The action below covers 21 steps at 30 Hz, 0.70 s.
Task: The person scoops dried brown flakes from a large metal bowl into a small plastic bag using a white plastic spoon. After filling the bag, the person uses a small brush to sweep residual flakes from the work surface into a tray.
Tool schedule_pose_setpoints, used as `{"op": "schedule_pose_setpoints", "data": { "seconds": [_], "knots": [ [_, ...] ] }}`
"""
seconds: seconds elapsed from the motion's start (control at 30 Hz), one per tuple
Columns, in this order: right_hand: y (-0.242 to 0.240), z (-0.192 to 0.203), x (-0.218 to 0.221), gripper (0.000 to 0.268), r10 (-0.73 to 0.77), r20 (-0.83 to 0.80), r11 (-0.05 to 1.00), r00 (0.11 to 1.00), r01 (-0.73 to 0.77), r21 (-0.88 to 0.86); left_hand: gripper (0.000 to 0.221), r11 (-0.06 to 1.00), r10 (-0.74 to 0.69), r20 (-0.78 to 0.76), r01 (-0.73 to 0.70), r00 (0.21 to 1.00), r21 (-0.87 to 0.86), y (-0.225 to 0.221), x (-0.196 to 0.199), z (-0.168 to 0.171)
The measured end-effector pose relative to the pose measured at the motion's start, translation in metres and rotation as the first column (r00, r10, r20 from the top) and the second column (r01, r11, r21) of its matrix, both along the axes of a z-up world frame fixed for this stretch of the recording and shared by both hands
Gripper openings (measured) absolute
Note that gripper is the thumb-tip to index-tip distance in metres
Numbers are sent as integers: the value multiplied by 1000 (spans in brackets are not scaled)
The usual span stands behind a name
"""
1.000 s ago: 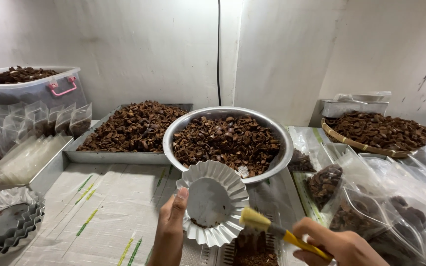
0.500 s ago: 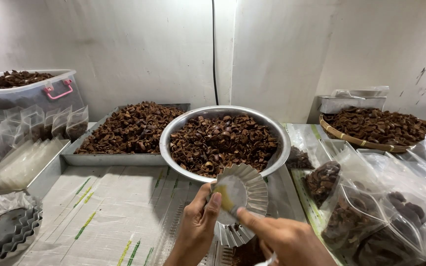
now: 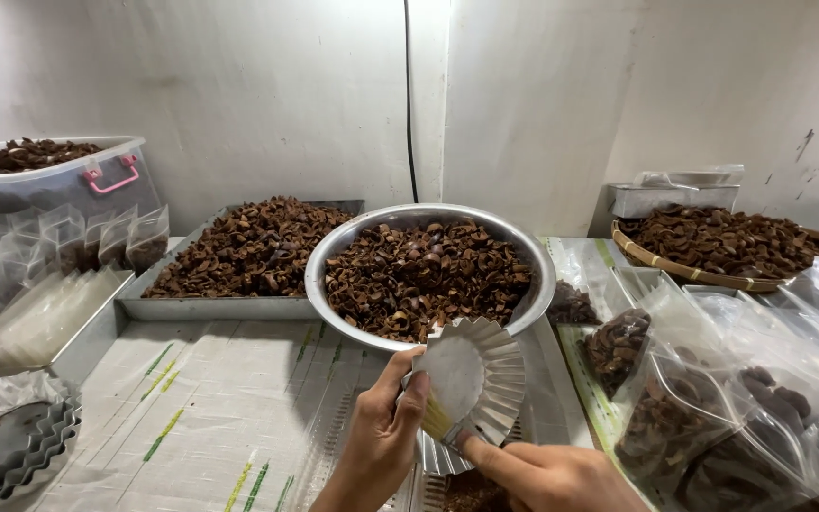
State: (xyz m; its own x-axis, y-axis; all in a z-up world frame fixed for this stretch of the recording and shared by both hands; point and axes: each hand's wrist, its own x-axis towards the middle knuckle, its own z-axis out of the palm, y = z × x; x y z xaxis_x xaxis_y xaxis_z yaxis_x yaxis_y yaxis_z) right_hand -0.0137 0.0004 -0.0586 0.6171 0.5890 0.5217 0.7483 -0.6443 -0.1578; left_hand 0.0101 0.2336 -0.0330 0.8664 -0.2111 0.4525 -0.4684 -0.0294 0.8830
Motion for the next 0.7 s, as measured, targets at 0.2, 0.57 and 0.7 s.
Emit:
{"op": "schedule_pose_setpoints", "data": {
  "seconds": [0.2, 0.57, 0.7],
  "knots": [
    [-8, 20, -4, 68, -209, 206, 978, 956, 200, 66, 62, 999, -28, 100, 25, 995, 38, -1, 1, -7],
    [-31, 8, -14, 59, -300, -1, 933, 954, 294, 206, 39, 980, 99, 270, -140, 958, 138, -6, -2, -5],
    [-10, 6, -15, 84, -311, -87, 933, 947, 321, 162, 36, 986, 68, 267, -105, 961, 130, -10, 0, -7]
  ]
}}
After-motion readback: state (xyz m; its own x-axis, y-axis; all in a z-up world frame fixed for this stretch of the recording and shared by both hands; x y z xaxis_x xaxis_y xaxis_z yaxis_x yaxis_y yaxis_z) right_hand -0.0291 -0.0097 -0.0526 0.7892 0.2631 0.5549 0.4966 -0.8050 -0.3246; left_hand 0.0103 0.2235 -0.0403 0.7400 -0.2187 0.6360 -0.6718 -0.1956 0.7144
